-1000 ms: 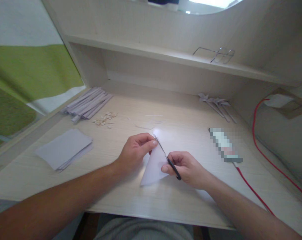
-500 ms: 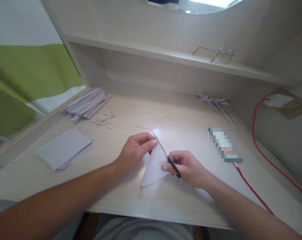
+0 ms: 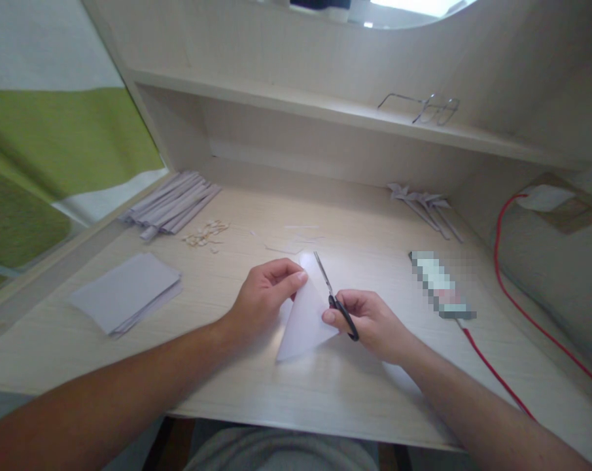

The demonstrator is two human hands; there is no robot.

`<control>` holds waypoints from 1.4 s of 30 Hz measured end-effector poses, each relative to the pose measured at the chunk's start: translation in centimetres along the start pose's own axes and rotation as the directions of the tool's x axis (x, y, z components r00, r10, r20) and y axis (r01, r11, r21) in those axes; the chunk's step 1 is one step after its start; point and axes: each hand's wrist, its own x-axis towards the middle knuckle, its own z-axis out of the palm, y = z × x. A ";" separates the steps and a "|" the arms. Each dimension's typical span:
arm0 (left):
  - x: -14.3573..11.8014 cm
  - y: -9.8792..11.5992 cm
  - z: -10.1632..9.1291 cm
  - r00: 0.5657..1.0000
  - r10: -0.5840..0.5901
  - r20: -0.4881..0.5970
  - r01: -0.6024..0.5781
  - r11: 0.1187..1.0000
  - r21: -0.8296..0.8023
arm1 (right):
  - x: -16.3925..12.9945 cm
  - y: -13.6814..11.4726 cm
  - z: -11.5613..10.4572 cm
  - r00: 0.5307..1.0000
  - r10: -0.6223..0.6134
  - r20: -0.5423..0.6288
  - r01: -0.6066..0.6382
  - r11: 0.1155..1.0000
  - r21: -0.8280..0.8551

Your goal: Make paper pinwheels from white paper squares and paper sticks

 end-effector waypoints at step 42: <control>4.6 1.7 -6.1 0.832 0.180 -0.525 -0.296 0.944 -0.146 | 2.5 1.9 -7.0 0.807 -0.184 -0.562 -0.317 0.668 -0.673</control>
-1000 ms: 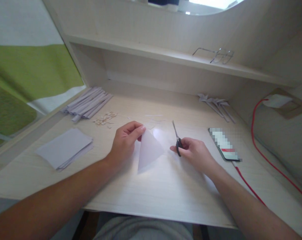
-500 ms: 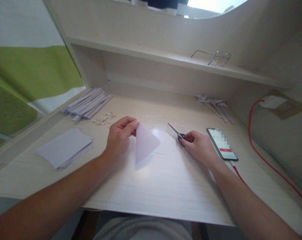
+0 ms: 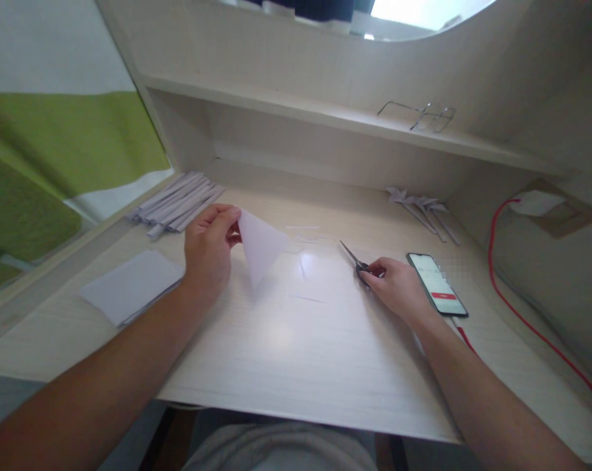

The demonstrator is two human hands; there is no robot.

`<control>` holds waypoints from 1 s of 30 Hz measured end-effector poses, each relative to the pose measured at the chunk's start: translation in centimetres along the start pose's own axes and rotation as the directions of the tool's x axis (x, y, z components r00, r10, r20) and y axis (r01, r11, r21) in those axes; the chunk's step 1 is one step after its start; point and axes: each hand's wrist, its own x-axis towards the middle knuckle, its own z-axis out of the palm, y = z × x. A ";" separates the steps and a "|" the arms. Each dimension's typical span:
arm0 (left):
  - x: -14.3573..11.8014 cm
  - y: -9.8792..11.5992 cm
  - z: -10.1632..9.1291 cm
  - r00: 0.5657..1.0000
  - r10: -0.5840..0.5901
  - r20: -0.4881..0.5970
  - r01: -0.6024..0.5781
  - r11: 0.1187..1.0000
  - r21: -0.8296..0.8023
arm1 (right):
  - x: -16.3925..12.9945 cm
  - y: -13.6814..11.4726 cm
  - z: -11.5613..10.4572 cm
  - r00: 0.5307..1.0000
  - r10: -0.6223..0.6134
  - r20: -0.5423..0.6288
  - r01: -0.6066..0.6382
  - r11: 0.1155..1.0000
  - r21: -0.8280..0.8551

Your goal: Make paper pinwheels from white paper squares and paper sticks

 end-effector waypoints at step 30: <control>3.0 0.1 -1.3 0.977 0.085 -0.197 -0.083 0.996 0.019 | -2.5 -8.4 2.9 0.762 -0.586 0.276 0.569 0.809 0.146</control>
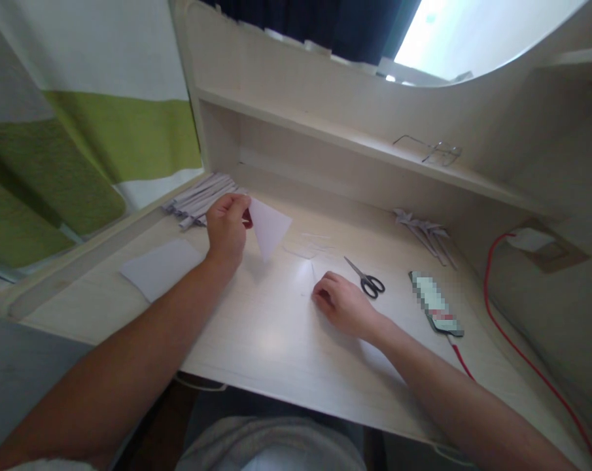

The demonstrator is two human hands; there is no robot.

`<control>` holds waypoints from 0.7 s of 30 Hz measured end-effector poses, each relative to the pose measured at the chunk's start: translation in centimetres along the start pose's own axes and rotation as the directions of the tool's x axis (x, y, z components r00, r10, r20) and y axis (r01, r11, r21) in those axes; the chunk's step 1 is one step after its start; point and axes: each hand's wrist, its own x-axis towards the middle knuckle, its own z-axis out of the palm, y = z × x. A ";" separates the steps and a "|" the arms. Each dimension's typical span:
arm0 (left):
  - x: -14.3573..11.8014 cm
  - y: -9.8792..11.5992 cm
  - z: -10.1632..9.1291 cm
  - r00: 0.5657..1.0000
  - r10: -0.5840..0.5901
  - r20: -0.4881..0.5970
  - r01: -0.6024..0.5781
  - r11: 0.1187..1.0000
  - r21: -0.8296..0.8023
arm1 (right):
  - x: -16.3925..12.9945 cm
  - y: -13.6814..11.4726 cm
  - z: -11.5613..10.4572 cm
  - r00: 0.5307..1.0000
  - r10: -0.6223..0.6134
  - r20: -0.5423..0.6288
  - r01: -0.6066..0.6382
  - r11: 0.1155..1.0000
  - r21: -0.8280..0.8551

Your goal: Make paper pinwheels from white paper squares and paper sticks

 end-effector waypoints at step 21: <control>0.9 -1.1 -0.2 0.998 0.060 -0.017 -0.059 0.998 0.026 | 3.8 1.6 -1.4 0.983 -0.109 0.150 0.088 0.986 0.145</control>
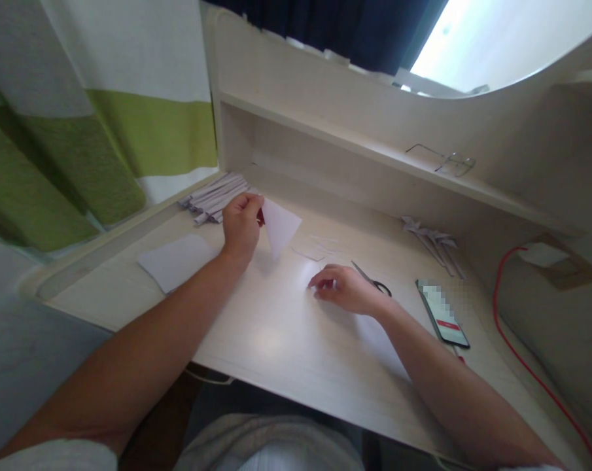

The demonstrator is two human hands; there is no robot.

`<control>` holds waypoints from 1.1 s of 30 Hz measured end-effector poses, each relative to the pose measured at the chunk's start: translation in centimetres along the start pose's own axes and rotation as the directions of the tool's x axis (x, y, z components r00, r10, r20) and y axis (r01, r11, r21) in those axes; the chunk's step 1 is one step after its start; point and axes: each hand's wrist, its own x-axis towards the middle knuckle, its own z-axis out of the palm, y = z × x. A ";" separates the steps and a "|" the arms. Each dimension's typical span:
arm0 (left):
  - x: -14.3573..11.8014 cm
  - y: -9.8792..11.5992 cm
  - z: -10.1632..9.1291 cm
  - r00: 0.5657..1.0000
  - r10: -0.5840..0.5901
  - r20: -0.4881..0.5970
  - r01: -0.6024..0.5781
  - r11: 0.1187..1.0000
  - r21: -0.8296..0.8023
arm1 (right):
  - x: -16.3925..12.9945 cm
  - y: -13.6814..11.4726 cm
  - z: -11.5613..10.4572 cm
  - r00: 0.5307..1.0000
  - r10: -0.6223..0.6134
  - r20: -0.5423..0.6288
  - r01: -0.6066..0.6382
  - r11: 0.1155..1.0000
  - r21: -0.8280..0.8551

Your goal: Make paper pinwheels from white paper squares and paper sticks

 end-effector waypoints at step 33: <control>0.2 -0.5 -0.1 1.000 -0.009 0.008 0.008 0.997 0.079 | -0.9 0.2 1.6 0.984 -0.173 -0.048 0.168 0.981 -0.096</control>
